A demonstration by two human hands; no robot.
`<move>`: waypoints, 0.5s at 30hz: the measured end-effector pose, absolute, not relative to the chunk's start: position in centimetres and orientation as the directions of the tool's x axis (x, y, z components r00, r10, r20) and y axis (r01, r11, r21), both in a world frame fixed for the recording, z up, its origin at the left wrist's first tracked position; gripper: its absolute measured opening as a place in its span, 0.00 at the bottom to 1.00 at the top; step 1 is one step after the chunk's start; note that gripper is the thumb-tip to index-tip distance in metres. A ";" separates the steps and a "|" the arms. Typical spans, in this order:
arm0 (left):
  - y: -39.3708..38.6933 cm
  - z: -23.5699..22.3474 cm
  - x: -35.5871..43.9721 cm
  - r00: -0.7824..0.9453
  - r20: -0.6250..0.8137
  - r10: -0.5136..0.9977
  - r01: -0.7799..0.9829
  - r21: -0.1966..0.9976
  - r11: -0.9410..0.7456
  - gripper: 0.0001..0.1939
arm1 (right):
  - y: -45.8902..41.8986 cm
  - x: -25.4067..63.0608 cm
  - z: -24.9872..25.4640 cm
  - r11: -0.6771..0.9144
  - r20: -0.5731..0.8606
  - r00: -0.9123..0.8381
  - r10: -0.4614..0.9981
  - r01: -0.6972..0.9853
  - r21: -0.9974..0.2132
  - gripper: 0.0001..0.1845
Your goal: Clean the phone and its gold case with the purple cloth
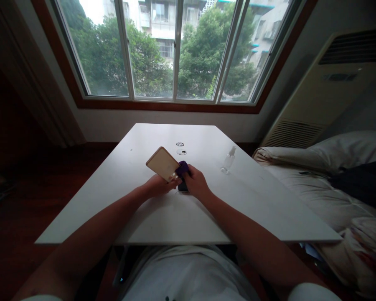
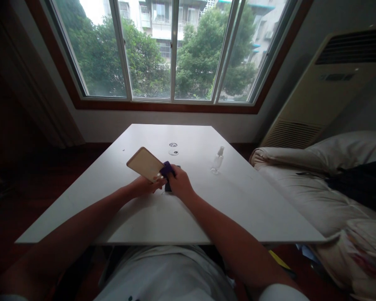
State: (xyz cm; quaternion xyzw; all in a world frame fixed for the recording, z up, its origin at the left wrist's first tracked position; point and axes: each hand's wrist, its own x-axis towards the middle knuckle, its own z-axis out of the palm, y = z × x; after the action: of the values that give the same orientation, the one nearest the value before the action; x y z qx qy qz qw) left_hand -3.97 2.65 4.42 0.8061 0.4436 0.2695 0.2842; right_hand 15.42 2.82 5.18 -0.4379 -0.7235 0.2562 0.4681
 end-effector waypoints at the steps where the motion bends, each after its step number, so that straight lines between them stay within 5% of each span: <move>1: 2.6 4.3 -3.9 0.477 0.183 0.859 0.564 0.686 -0.459 0.22 | 2.8 15.4 5.2 0.488 0.456 -0.178 0.872 0.390 -0.781 0.14; 15: 3.3 3.1 -4.3 0.518 0.131 0.845 0.643 0.592 -0.486 0.26 | 3.1 15.5 4.6 0.563 0.539 -0.167 0.826 0.293 -0.772 0.16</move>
State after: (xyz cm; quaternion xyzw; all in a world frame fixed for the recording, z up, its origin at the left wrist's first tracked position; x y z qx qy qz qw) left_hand -4.29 3.29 3.11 0.8365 0.4447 0.2076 0.2437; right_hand 15.45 3.14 4.60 -0.3892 -0.7189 0.2585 0.5147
